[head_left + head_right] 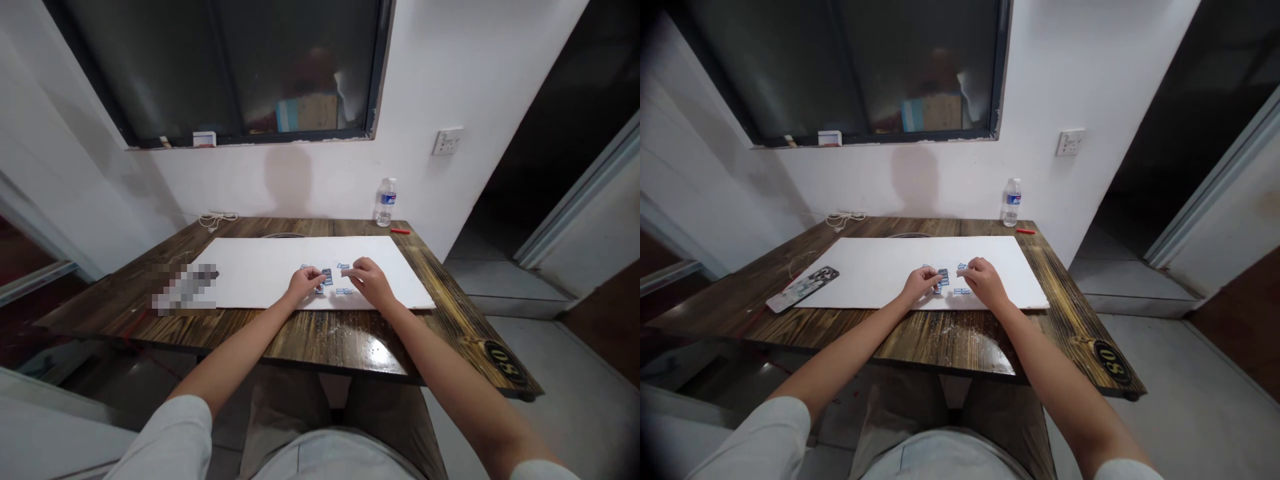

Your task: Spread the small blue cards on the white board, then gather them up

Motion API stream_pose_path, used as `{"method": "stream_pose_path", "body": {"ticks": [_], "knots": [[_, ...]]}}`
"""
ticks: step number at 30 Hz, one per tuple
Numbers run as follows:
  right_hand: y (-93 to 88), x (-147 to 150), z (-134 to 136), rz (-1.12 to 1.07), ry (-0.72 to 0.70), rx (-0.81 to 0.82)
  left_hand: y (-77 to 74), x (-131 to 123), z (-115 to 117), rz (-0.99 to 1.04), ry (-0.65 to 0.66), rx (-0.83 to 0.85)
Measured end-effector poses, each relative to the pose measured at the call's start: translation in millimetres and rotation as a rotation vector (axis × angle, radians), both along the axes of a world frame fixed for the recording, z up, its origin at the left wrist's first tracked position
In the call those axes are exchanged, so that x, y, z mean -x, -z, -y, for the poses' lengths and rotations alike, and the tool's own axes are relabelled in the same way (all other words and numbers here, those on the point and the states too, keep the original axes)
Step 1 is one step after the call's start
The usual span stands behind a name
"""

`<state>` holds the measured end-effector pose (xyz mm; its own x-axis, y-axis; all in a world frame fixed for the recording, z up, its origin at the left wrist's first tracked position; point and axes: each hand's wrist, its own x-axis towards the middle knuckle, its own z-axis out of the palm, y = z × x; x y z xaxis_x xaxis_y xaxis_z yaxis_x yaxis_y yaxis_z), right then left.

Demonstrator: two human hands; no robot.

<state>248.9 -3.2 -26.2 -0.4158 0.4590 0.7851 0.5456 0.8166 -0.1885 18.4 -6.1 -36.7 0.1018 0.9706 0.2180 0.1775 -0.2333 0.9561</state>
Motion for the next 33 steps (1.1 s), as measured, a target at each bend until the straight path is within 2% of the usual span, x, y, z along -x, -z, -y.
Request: {"method": "stream_pose_path", "body": {"ticks": [2, 4, 12, 19, 22, 25, 29, 33], "knots": [[0.4, 8.3, 5.4, -0.057, -0.112, -0.028, -0.5, 0.2, 0.5, -0.008, 0.007, -0.003], [2.3, 14.4, 8.0, -0.058, -0.157, -0.058, -1.0, 0.7, 1.0, -0.024, 0.027, -0.009], [10.6, 14.9, 3.0, 0.164, -0.162, -0.093, -2.3, 1.5, 1.7, -0.021, 0.139, -0.058], [5.6, 13.5, 5.7, 0.230, -0.169, -0.027, -2.9, 2.0, 2.5, -0.021, 0.136, -0.069], [2.0, 9.4, 4.4, 0.213, -0.087, 0.077, -3.8, 1.6, 3.4, -0.006, 0.111, -0.069], [1.3, 2.8, 0.7, 0.202, 0.078, 0.226, -3.6, 0.9, 2.8, 0.000, 0.076, -0.054], [3.6, -4.3, -4.5, 0.319, 0.272, 0.394, -2.9, 0.8, 1.2, 0.002, 0.028, -0.030], [2.8, -8.3, -5.2, 0.415, 0.299, 0.466, -2.8, 0.8, 1.6, 0.013, 0.017, -0.030]]}}
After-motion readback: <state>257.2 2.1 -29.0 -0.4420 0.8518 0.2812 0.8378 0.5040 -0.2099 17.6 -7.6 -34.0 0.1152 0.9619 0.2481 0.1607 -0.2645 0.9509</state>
